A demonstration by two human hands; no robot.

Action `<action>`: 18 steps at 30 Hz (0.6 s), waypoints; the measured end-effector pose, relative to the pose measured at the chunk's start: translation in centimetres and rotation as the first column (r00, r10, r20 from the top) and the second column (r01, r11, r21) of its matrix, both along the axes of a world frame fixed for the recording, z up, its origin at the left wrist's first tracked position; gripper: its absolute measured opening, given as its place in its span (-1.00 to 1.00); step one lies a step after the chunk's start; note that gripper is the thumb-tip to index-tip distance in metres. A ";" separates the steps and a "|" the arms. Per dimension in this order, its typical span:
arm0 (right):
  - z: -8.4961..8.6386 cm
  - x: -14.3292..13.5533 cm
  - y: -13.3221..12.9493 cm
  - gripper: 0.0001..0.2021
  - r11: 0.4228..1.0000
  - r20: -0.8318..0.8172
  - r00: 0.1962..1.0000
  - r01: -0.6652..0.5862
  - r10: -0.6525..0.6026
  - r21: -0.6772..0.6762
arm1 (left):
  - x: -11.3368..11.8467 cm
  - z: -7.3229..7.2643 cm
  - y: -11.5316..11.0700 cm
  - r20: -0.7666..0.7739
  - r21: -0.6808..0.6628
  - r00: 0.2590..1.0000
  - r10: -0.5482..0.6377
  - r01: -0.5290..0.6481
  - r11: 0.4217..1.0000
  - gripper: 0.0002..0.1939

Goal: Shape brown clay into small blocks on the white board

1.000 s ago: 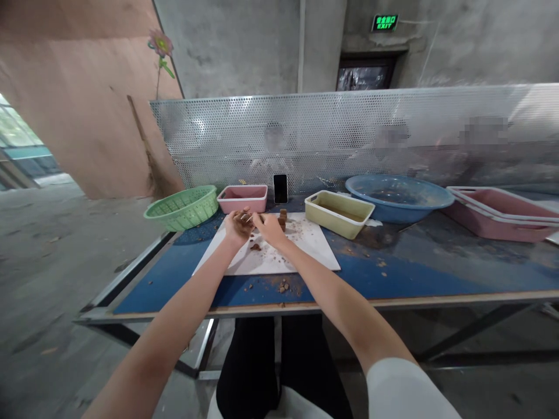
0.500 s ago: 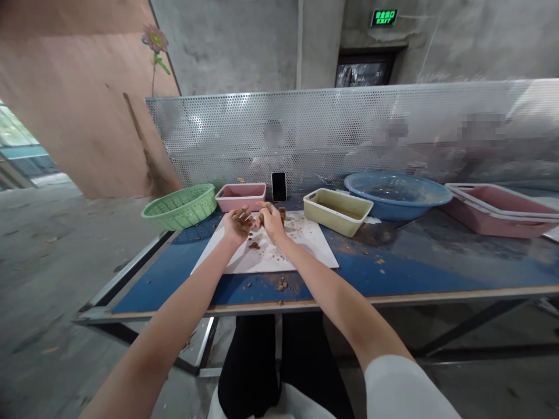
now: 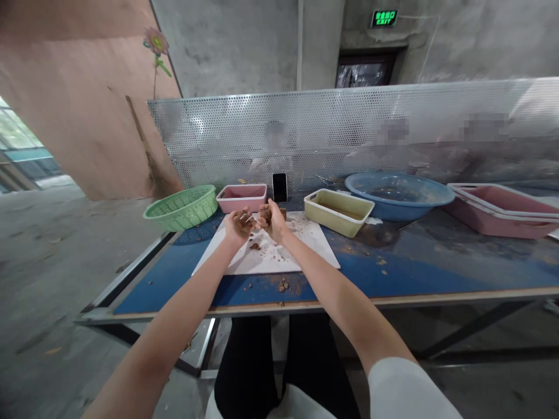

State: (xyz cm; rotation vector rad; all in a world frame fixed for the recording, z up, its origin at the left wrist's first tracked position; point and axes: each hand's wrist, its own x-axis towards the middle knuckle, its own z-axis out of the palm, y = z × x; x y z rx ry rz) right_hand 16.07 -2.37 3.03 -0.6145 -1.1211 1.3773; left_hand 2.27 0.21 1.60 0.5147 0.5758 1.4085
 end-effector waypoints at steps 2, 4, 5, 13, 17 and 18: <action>0.4 0.6 0.6 -0.69 0.996 0.155 0.984 0.083 -0.086 0.023 | 0.0 -0.1 0.1 0.001 -0.006 1.000 0.001 -0.001 1.000 -0.76; 1.1 2.0 1.5 -0.79 0.981 0.242 0.951 0.185 -0.192 0.053 | -0.1 -0.1 0.1 0.008 -0.004 1.000 -0.003 0.003 1.000 -0.75; 1.6 3.1 1.9 -0.83 0.973 0.263 0.937 0.223 -0.232 0.066 | -0.1 -0.1 0.1 0.014 -0.001 1.000 -0.005 0.005 1.000 -0.76; 4.8 19.7 5.1 -0.84 0.856 0.921 -0.079 0.346 -0.382 0.385 | 0.3 -0.1 -0.3 -0.002 -0.001 0.999 -0.037 0.037 0.999 -0.83; 3.9 24.2 5.5 -0.95 0.941 0.970 -0.187 0.271 -0.154 0.201 | 0.4 -0.1 -0.3 -0.018 0.012 0.999 -0.028 0.028 1.000 -0.83; 3.5 24.6 5.5 -0.96 0.952 0.973 -0.192 0.251 -0.127 0.173 | 0.4 -0.1 -0.3 -0.020 0.015 1.000 -0.024 0.024 1.000 -0.83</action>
